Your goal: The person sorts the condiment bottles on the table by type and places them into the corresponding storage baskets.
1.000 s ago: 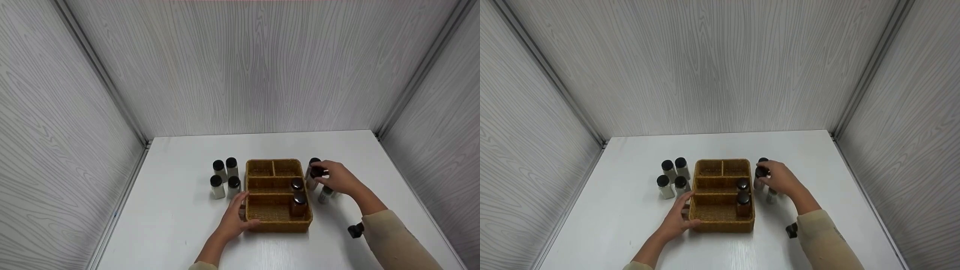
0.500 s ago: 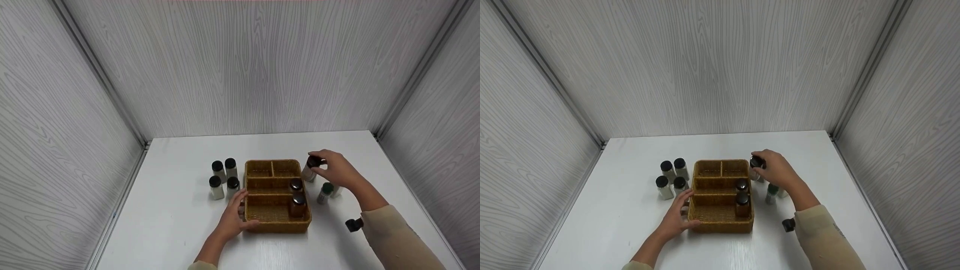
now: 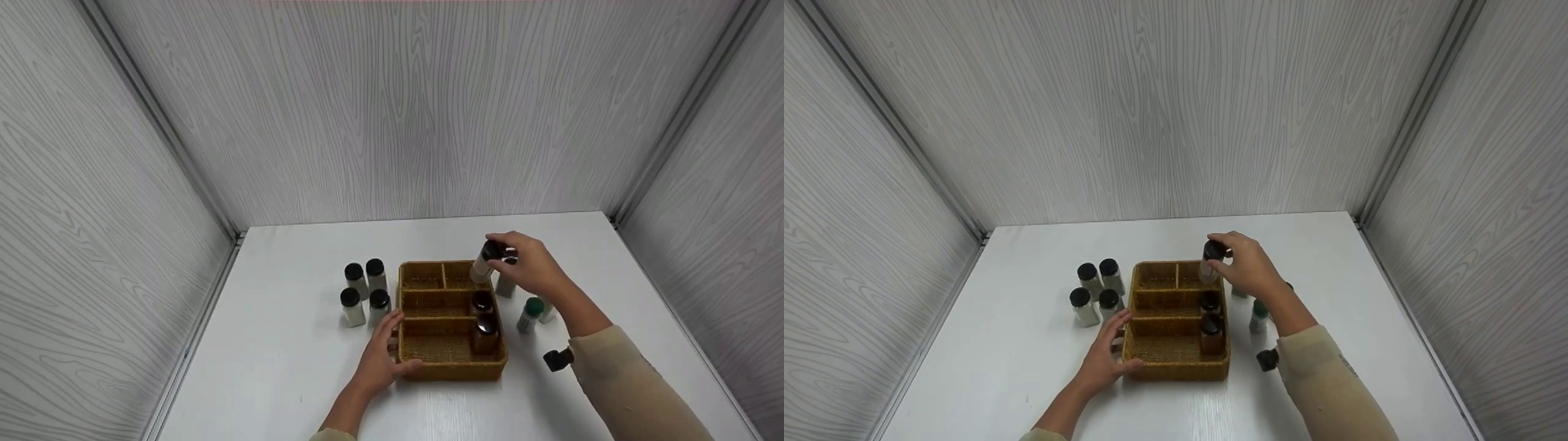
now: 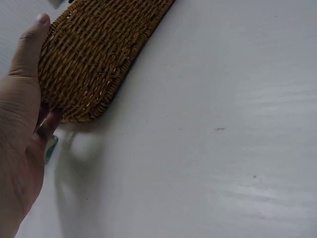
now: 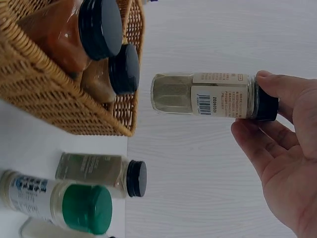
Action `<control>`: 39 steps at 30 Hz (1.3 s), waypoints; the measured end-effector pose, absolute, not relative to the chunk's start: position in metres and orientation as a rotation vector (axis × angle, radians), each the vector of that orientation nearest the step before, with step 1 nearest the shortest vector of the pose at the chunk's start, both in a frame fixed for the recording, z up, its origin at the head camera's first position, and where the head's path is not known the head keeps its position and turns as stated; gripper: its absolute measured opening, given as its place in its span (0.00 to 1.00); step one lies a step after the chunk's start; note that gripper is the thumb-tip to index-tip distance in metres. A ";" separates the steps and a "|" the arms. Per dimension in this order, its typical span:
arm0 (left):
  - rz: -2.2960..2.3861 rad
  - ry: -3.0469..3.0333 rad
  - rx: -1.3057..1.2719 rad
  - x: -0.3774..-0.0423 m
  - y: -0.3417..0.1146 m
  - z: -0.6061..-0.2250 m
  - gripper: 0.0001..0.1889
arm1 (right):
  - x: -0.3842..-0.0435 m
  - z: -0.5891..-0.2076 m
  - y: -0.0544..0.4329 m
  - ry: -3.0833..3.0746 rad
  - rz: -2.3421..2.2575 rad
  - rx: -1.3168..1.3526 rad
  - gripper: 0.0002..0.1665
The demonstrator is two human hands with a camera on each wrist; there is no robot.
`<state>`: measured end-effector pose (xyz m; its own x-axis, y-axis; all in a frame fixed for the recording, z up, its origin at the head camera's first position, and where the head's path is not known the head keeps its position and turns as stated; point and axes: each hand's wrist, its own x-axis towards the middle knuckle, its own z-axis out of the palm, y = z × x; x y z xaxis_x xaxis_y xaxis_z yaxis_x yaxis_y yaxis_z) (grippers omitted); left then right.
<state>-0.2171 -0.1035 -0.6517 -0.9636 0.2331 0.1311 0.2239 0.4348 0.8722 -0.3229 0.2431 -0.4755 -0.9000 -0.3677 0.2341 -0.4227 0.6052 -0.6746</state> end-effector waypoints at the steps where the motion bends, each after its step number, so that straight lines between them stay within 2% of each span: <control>1: 1.614 2.650 0.420 -0.217 -0.103 -0.652 0.57 | -0.324 -0.476 0.241 -2.750 1.189 0.678 0.33; 20: 1.625 2.637 0.407 -0.213 -0.100 -0.651 0.57 | -0.337 -0.492 0.209 -2.740 1.261 0.779 0.33; 39: 1.614 2.639 0.411 -0.215 -0.099 -0.654 0.55 | -0.355 -0.503 0.176 -2.771 1.387 0.717 0.32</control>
